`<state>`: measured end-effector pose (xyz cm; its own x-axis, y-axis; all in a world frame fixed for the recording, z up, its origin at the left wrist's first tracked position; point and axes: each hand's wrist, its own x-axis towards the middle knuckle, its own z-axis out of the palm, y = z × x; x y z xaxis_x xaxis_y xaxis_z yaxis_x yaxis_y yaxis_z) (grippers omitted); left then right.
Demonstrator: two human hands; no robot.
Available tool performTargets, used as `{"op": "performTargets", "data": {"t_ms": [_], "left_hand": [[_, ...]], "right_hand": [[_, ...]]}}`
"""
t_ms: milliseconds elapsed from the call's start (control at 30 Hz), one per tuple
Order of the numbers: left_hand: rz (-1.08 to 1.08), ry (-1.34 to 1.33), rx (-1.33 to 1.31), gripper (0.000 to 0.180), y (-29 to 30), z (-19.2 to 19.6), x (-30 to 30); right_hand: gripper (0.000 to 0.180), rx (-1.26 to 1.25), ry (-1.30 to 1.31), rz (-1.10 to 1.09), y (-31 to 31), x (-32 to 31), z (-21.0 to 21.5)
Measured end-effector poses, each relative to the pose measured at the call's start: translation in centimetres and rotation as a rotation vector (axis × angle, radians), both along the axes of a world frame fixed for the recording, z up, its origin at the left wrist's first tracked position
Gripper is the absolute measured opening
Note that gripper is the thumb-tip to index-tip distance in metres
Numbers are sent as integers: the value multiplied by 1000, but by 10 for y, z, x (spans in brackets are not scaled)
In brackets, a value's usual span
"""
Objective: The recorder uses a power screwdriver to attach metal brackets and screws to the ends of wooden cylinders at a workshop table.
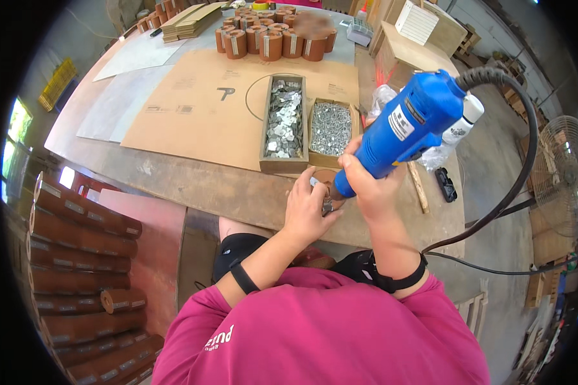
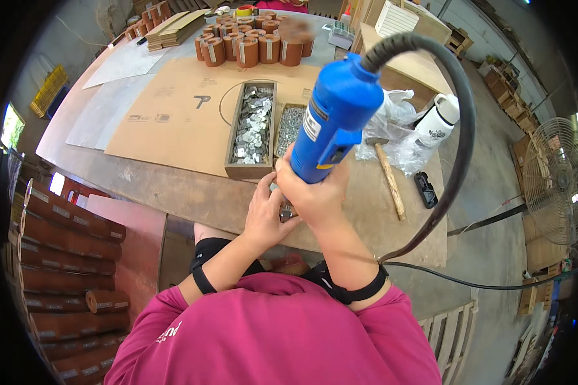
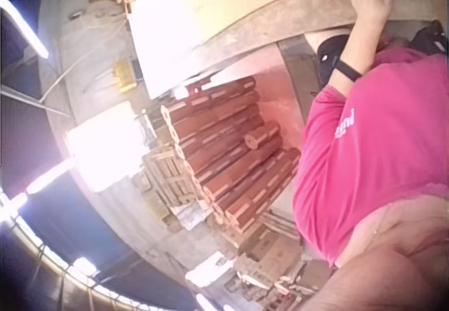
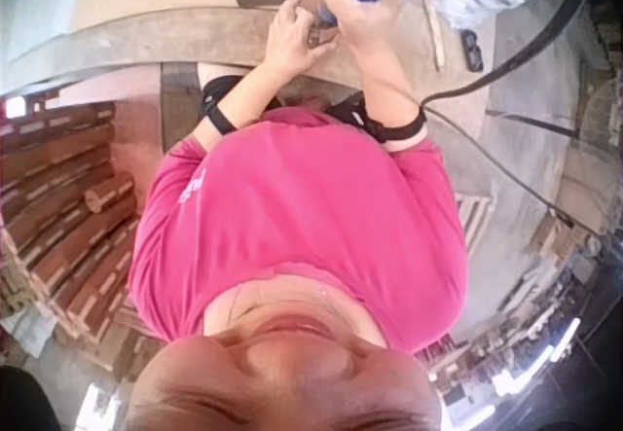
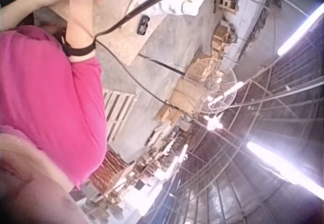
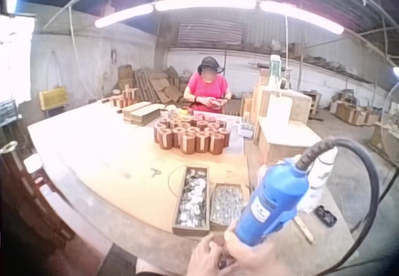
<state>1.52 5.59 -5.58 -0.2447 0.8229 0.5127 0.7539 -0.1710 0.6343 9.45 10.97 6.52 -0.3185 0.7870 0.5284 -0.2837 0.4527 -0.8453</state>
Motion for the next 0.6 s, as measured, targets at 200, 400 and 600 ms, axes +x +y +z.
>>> {"op": "performTargets", "data": {"t_ms": [200, 400, 600], "left_hand": [[31, 20, -72, 49, 10, 5, -5], [89, 34, -112, 49, -4, 17, -3], [-156, 41, -37, 46, -2, 8, -9]], "right_hand": [[49, -59, 169, -25, 21, 8, -3], [50, -78, 416, -345, 37, 58, -3], [39, -33, 132, -588, 66, 106, -93]]}}
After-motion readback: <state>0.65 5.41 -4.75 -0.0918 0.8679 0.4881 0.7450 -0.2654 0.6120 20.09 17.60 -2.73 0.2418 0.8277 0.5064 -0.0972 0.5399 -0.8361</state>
